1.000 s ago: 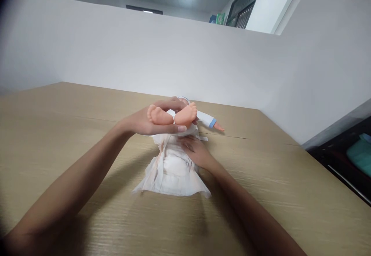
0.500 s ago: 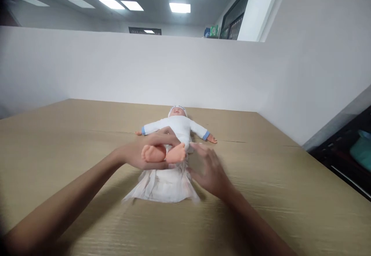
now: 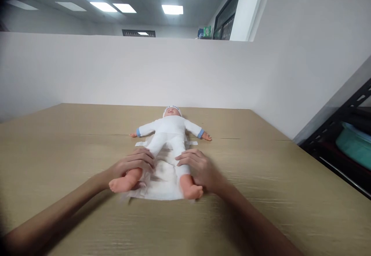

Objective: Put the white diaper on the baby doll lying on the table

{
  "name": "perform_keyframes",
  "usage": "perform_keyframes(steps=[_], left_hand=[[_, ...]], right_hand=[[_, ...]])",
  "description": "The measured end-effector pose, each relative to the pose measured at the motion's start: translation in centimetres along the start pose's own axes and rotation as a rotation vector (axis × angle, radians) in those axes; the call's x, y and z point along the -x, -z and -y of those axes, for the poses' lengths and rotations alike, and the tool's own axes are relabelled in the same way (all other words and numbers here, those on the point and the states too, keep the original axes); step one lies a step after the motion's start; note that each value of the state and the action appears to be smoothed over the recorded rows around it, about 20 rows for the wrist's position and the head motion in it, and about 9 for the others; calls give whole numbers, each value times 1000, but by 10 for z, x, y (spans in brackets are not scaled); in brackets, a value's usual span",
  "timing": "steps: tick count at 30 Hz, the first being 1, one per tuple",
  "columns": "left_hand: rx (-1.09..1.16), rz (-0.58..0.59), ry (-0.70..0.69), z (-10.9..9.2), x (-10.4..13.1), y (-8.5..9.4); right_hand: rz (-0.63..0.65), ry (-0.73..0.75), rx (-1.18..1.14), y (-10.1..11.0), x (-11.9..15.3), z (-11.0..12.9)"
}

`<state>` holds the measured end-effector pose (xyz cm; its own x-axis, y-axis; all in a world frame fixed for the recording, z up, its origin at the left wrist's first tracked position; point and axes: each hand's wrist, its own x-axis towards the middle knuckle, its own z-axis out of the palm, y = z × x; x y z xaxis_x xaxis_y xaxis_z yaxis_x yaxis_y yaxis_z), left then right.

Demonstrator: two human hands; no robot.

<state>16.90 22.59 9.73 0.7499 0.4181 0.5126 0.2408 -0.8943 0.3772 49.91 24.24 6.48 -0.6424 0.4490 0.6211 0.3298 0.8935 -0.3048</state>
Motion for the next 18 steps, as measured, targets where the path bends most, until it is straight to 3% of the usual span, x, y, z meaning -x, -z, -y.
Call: perform_keyframes(steps=[3,6,10,18], left_hand=[[-83,-46,7,21,32,1],[-91,57,25,28,48,4],[-89,196,9,24,46,11],[-28,212,23,16,39,13]], right_hand=[[50,18,29,5,5,-10],[96,65,80,4,8,-17],[125,92,96,3,9,-22],[195,-57,-47,18,2,-8]])
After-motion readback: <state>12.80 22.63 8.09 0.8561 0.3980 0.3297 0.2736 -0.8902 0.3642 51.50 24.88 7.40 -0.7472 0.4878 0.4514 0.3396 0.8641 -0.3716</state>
